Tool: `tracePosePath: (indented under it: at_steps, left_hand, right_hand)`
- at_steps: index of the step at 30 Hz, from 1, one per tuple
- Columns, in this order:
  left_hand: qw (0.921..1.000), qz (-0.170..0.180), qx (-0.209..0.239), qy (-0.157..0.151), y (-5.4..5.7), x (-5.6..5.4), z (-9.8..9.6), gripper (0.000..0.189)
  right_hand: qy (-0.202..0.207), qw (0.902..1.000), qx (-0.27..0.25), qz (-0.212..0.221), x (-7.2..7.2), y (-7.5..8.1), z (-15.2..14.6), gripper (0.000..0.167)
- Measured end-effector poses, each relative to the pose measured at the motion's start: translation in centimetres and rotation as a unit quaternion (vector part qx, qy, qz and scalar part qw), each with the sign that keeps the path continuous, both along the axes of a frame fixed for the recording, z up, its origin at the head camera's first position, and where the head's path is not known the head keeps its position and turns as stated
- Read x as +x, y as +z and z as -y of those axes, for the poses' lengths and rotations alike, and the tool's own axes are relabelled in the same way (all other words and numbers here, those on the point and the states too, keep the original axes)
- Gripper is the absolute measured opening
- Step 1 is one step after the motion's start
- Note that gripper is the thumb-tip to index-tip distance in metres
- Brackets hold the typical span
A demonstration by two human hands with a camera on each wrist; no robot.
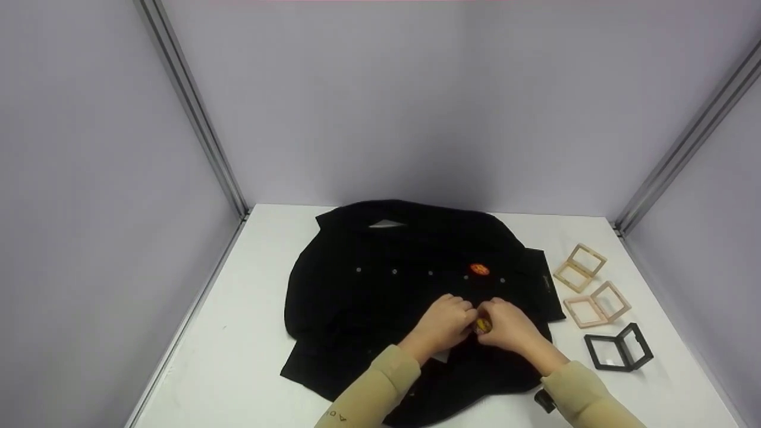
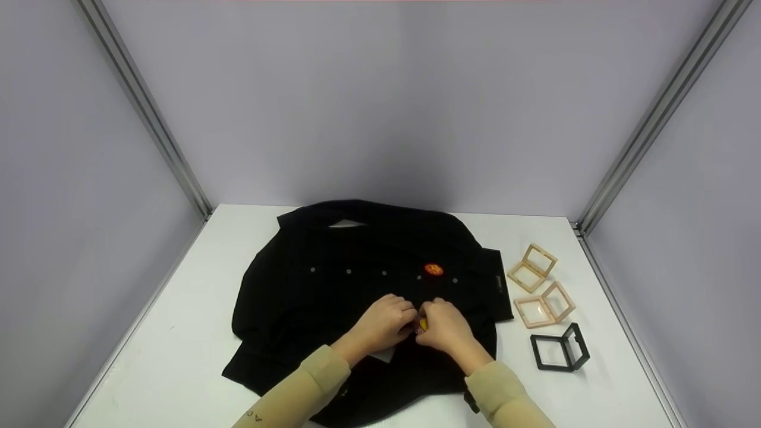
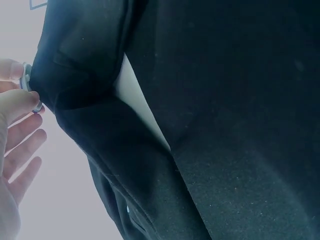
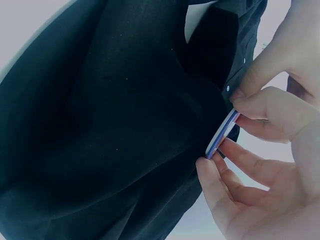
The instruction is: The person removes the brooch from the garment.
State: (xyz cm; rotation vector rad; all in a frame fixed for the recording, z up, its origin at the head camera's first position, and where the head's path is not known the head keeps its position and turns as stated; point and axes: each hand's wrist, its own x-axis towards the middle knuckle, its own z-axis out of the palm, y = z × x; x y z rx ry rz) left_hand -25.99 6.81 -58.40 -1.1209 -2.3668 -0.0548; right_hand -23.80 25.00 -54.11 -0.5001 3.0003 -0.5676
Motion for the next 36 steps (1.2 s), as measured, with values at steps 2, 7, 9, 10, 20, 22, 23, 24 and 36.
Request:
tracePosePath:
  at_steps: [2, 7, 9, 10, 20, 22, 23, 24, 36]
  left_hand:
    - [1.0000, -0.002, -0.003, -0.001, -0.02, -0.07, -0.04, 0.011]
    - [0.9998, -0.012, -0.011, -0.011, 0.06, -0.18, -0.03, 0.009]
    - [0.9996, -0.016, -0.014, -0.016, 0.10, -0.14, 0.00, 0.008]
    - [0.9995, -0.019, -0.014, -0.019, 0.10, -0.13, 0.00, 0.008]
    - [0.9986, -0.035, -0.022, -0.034, 0.08, -0.01, 0.08, 0.008]
    - [0.9983, -0.037, -0.026, -0.036, 0.13, -0.02, 0.05, 0.008]
    - [0.9982, -0.038, -0.028, -0.036, 0.15, -0.01, 0.05, 0.008]
    - [0.9981, -0.040, -0.031, -0.035, 0.18, 0.02, 0.03, 0.009]
    - [0.9973, -0.058, -0.025, -0.037, -0.05, 0.11, 0.00, 0.011]
  right_hand:
    - [-0.001, 1.0000, 0.001, 0.001, 0.02, -0.01, 0.01, 0.036]
    - [0.004, 1.0000, 0.002, -0.003, 0.00, 0.01, 0.03, 0.033]
    - [0.006, 1.0000, 0.003, -0.005, -0.01, -0.03, 0.00, 0.033]
    - [0.008, 0.9999, 0.003, -0.007, -0.01, -0.04, 0.00, 0.033]
    - [0.032, 0.9992, -0.005, -0.025, 0.13, -0.09, -0.20, 0.031]
    - [0.035, 0.9991, -0.005, -0.023, 0.15, -0.11, -0.24, 0.031]
    - [0.037, 0.9991, -0.006, -0.022, 0.17, -0.13, -0.26, 0.031]
    - [0.037, 0.9991, -0.006, -0.020, 0.18, -0.17, -0.28, 0.031]
    - [0.046, 0.9987, -0.011, -0.020, 0.35, -0.38, -0.33, 0.027]
